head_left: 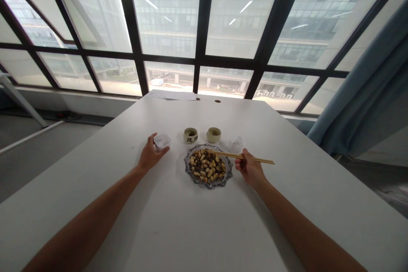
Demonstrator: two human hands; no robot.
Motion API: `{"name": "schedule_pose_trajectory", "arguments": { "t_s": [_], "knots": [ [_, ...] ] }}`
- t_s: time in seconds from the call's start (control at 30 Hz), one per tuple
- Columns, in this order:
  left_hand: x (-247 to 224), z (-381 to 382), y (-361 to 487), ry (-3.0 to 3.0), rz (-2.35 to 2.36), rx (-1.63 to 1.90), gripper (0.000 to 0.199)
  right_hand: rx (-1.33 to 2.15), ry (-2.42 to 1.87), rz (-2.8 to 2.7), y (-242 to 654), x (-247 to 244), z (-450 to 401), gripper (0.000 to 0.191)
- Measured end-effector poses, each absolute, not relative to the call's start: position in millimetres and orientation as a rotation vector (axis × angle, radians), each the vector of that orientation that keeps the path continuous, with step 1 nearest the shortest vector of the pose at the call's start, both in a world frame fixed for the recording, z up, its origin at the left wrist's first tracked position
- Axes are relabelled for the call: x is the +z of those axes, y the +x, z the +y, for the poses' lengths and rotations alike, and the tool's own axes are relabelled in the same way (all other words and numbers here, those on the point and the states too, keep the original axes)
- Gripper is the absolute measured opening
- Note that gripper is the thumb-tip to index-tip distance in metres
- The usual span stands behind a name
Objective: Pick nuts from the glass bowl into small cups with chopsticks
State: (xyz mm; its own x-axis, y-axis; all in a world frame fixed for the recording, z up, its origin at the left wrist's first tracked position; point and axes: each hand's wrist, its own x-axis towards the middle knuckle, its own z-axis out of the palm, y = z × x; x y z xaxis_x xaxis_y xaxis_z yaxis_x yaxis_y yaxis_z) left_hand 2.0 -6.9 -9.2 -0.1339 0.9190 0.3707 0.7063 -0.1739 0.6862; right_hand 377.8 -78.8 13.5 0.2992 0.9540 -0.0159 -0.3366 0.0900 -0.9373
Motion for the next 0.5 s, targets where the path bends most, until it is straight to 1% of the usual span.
{"name": "schedule_pose_trajectory", "arguments": {
  "t_s": [0.1, 0.23, 0.33, 0.5],
  "knots": [
    [-8.7, -7.6, 2.8, 1.924, 1.771, 1.275, 0.083, 0.915, -1.056, -0.841, 371.6, 21.9, -89.3, 0.049],
    [-6.3, -9.6, 3.7, 2.013, 1.726, 1.301, 0.071, 0.628, -1.084, -1.189, 361.6, 35.2, -110.6, 0.044],
    [-5.5, -10.3, 4.2, 2.026, 1.743, 1.290, 0.067, 0.562, -1.095, -1.320, 356.1, 37.6, -120.5, 0.045],
    [-6.9, -9.5, 5.3, 1.964, 1.840, 1.249, 0.076, 0.563, -1.086, -1.321, 355.4, 32.0, -119.5, 0.043]
  ]
}}
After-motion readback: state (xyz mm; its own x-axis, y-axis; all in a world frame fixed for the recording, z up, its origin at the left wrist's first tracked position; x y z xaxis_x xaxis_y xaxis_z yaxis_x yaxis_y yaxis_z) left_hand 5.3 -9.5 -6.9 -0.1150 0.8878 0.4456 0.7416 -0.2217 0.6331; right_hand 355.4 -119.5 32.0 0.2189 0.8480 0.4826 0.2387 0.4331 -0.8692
